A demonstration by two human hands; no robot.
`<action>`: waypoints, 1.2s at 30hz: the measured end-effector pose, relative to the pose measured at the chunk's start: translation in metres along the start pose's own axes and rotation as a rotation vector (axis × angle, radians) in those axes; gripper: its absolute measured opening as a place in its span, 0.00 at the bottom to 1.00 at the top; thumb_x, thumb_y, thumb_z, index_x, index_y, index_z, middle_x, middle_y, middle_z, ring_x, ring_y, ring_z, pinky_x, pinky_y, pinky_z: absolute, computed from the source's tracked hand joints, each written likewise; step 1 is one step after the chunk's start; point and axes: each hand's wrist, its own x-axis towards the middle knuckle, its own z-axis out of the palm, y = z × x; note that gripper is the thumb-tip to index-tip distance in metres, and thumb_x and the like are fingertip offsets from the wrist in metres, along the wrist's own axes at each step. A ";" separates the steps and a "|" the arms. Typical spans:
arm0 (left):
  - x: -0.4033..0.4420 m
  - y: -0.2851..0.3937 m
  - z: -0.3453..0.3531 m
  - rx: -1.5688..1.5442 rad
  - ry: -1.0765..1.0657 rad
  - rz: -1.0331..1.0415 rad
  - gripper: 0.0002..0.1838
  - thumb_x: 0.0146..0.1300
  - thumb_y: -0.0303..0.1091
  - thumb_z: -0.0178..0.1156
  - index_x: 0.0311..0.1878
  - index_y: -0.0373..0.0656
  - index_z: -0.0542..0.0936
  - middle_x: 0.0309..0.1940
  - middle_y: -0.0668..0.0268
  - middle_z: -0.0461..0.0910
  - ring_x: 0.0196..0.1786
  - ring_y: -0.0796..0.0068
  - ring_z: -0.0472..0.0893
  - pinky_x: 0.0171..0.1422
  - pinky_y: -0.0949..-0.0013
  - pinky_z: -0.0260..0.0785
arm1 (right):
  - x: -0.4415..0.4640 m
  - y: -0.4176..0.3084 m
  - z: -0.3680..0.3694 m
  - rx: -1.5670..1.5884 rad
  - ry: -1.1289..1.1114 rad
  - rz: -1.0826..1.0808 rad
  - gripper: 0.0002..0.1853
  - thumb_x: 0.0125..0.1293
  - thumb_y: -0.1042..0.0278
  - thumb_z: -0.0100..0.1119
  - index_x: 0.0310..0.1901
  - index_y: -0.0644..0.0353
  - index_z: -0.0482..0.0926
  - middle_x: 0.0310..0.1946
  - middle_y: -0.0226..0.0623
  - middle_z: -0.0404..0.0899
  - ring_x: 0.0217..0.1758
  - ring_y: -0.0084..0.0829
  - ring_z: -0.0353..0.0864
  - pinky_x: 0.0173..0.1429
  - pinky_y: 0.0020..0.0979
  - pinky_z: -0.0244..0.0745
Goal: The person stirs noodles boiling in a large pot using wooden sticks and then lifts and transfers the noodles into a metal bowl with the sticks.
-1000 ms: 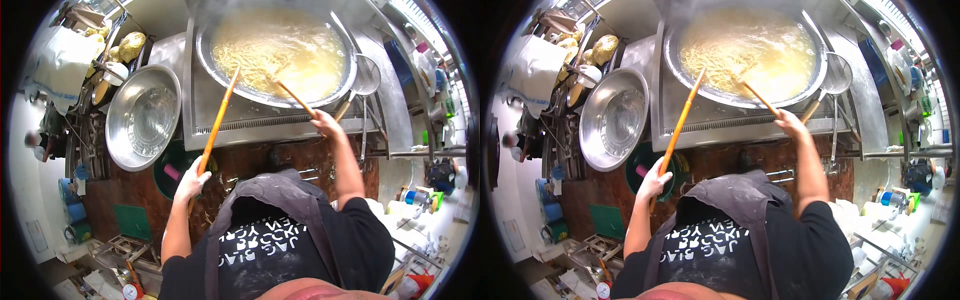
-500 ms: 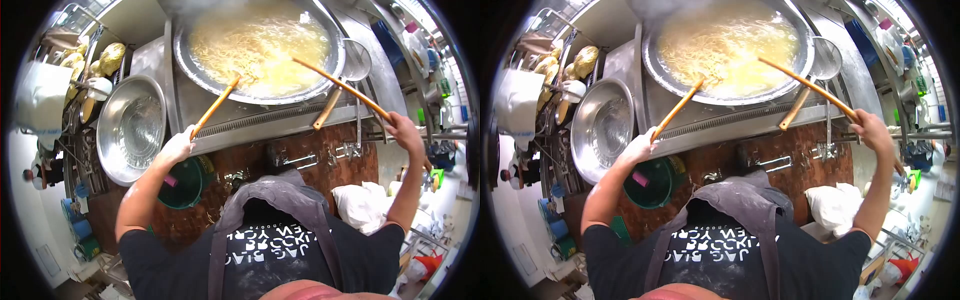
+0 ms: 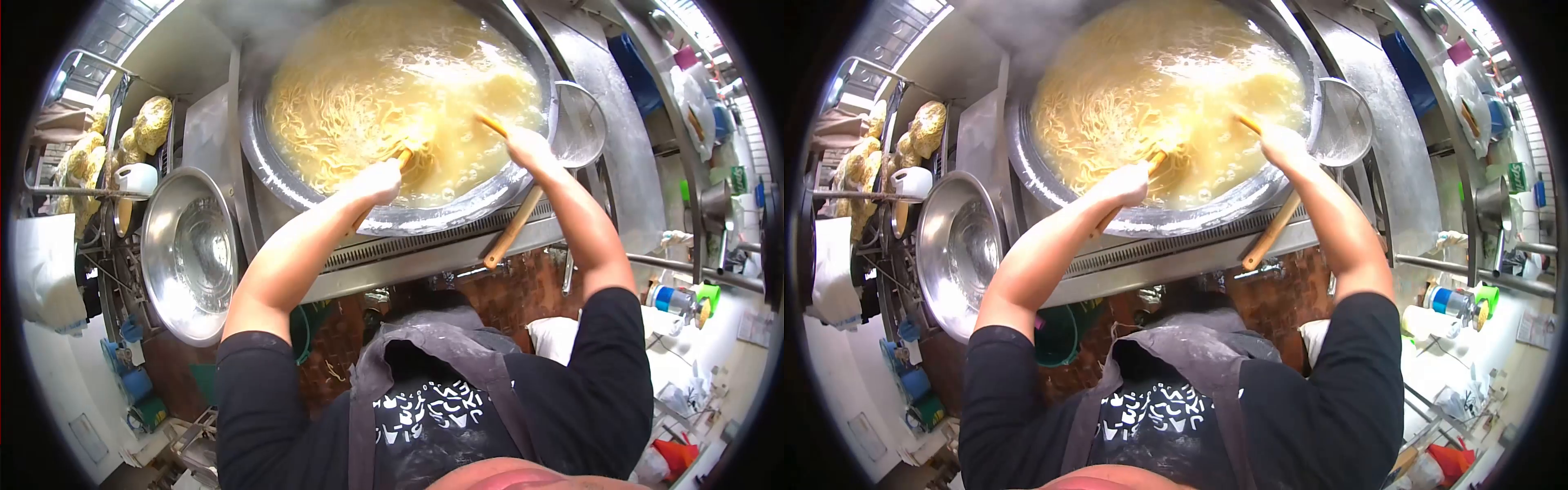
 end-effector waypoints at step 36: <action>-0.544 -0.186 0.161 -1.205 0.197 -0.276 0.37 0.68 0.28 0.63 0.78 0.51 0.62 0.31 0.74 0.73 0.16 0.86 0.63 0.19 0.77 0.56 | -0.311 -0.104 -0.157 -0.042 -0.322 0.239 0.10 0.63 0.75 0.59 0.45 0.59 0.73 0.37 0.54 0.81 0.42 0.57 0.80 0.48 0.49 0.74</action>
